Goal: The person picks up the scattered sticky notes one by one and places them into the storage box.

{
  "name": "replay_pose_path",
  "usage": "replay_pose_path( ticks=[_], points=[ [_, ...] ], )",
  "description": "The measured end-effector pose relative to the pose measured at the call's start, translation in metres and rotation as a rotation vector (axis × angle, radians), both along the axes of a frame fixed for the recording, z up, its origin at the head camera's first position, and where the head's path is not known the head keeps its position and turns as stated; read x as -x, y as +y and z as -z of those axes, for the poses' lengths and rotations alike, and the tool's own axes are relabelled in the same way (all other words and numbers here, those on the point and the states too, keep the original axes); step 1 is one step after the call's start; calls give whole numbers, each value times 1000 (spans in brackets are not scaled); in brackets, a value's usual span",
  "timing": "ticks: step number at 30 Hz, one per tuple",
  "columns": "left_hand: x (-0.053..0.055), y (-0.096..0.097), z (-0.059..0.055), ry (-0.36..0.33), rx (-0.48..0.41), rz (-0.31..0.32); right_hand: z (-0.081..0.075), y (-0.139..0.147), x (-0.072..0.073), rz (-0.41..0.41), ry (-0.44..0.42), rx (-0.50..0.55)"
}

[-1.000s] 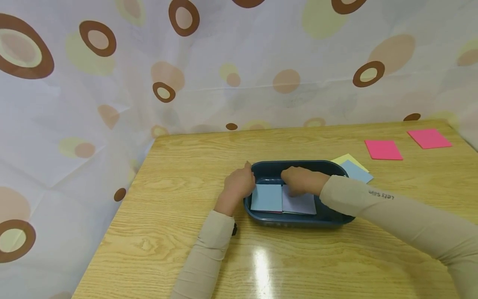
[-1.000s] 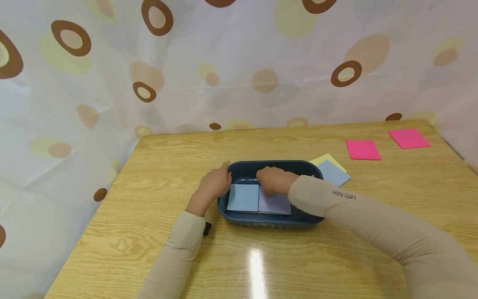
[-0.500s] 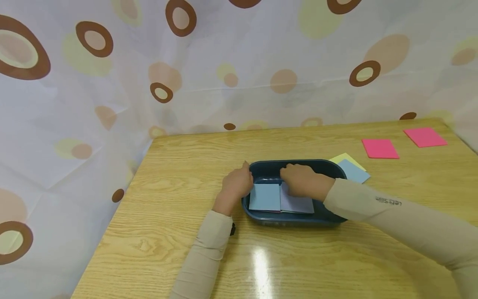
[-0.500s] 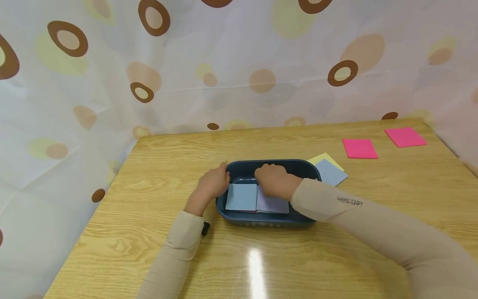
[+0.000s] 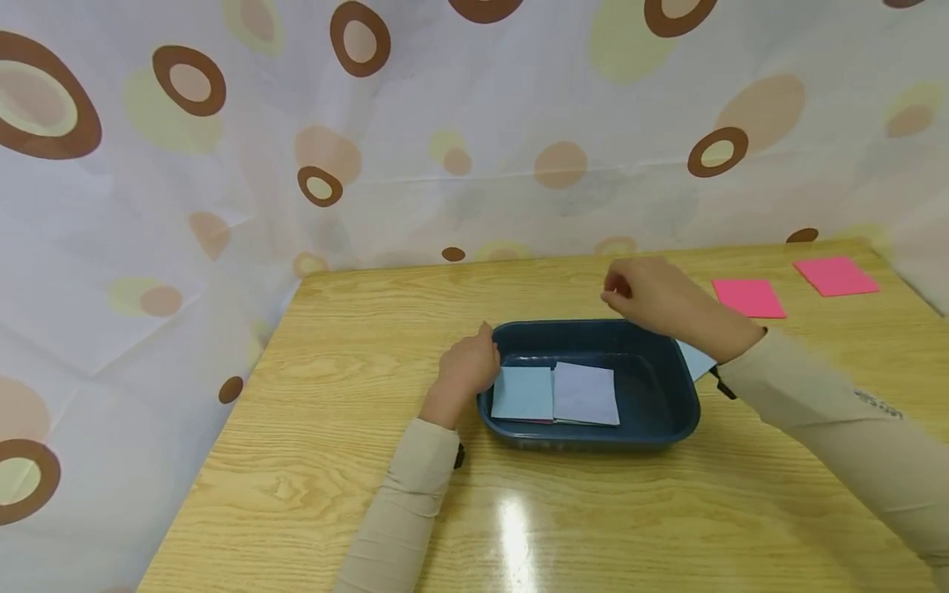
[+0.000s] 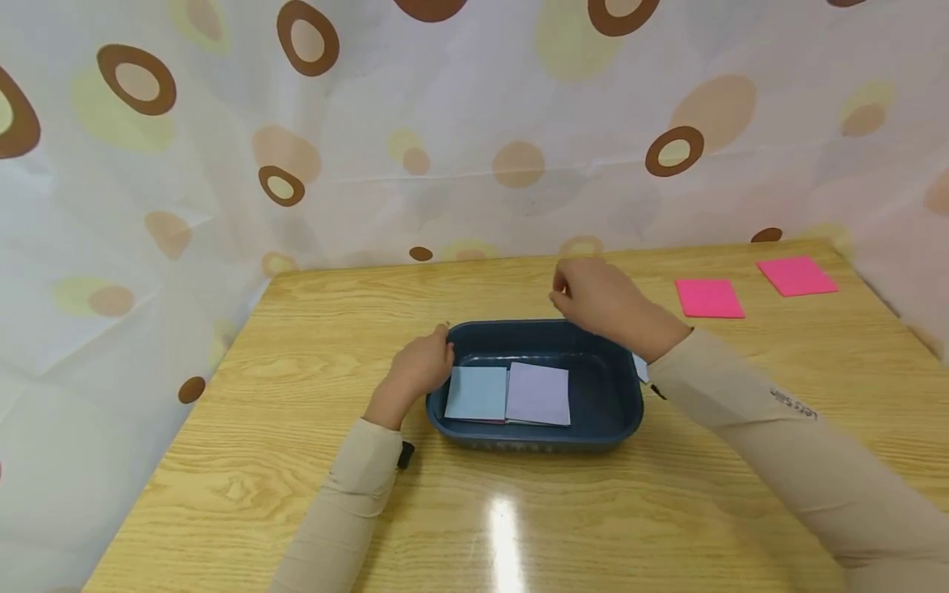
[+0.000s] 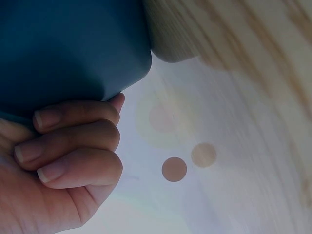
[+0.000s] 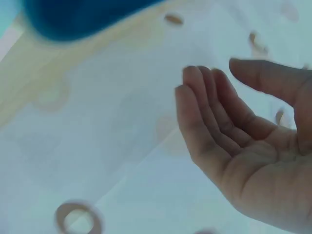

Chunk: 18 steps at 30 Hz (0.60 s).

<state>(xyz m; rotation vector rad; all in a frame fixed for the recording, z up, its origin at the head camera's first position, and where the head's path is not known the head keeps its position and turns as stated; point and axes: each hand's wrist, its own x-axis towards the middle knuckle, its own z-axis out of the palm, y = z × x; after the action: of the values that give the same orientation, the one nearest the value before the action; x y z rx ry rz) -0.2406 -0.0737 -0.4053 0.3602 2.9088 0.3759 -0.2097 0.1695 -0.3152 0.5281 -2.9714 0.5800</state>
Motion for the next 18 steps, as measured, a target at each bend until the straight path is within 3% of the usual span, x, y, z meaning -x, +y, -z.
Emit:
replay_pose_path(
  ticks=[3,7,14,18],
  points=[
    [-1,0,0,-10,6,-5,-1,23,6,74,8,63],
    [-1,-1,1,-18,2,-9,8,51,13,145,-28,81],
    [-3,-3,1,-19,-13,-14,38,80,20,172,-262,-68],
    [-4,-3,0,-10,-23,-7,55,89,24,165,-342,-130]
  ],
)
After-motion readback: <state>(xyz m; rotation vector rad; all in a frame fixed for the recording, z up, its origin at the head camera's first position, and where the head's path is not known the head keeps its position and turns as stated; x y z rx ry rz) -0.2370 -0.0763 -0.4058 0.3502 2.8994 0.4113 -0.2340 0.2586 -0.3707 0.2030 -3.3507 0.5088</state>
